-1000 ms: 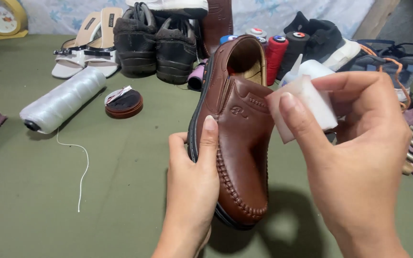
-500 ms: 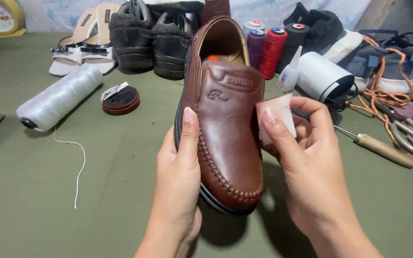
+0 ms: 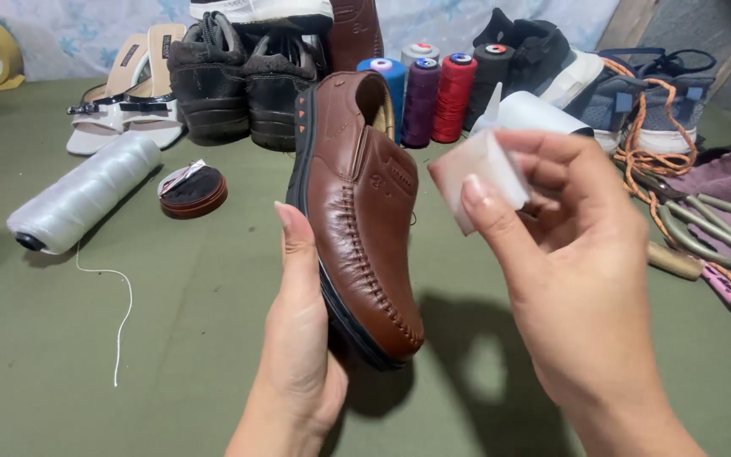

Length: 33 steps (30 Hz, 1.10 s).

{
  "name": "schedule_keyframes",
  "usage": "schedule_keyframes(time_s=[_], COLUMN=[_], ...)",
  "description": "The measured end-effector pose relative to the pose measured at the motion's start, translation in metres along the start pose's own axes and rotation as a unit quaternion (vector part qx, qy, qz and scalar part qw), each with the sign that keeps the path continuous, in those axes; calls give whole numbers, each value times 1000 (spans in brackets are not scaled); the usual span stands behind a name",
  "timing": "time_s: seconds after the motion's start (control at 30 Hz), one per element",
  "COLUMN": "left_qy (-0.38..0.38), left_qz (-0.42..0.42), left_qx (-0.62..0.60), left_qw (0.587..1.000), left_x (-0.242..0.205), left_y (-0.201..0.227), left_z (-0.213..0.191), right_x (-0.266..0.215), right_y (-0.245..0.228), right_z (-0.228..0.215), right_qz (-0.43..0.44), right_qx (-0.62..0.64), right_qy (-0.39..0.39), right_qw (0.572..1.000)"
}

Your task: The person holds a brown leather loafer and rubs its surface with a white sponge. They dip the sponge into a small round tin of dark shoe polish and continue applying it to the shoe's upper and sides. The person rotates the shoe to reach different areas while working on a green table.

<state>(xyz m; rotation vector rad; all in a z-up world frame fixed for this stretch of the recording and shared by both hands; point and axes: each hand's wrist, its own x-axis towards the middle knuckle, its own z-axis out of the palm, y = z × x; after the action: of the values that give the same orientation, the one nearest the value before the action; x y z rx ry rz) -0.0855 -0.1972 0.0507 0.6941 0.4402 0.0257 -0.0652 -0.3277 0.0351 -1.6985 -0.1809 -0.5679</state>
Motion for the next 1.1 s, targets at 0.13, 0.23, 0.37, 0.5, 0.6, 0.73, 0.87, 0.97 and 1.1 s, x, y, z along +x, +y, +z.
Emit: schedule_keyframes(time_s=[0.13,0.23,0.37,0.5,0.6,0.73,0.87,0.97,1.1], left_qy=[-48,-147,-137,-115,-76,-84,-72,-54,-77], left_qz=[127,248,275,272,272,220,174,125,133], left_qx=[55,96,166,184,253,239,283,237,209], left_qw=[989,953,937,938,925,942,940,962,966], left_x=[17,28,26,30,29,25,15,16,19], left_y=[-9,-10,-6,-5,0,0,3,-2,-3], left_z=[-14,-30,-41,-46,-51,-49,-45,-43,-46], right_x=[-12,-13,-10,9,40,89,123,140,153], right_y=[-6,-12,-23,-21,-18,1,15,26,36], right_z=[14,13,20,18,15,15,12,4,1], right_qz=[-159,-129,-190,-251,-316,-429,-416,-320,-256], right_qx=[-71,-106,-62,-108,-131,-174,-242,-199,-188], right_qy=[-70,-86,-22,-124,-97,-67,-87,-117,-119], right_qw=[982,982,980,954,935,884,872,919,941])
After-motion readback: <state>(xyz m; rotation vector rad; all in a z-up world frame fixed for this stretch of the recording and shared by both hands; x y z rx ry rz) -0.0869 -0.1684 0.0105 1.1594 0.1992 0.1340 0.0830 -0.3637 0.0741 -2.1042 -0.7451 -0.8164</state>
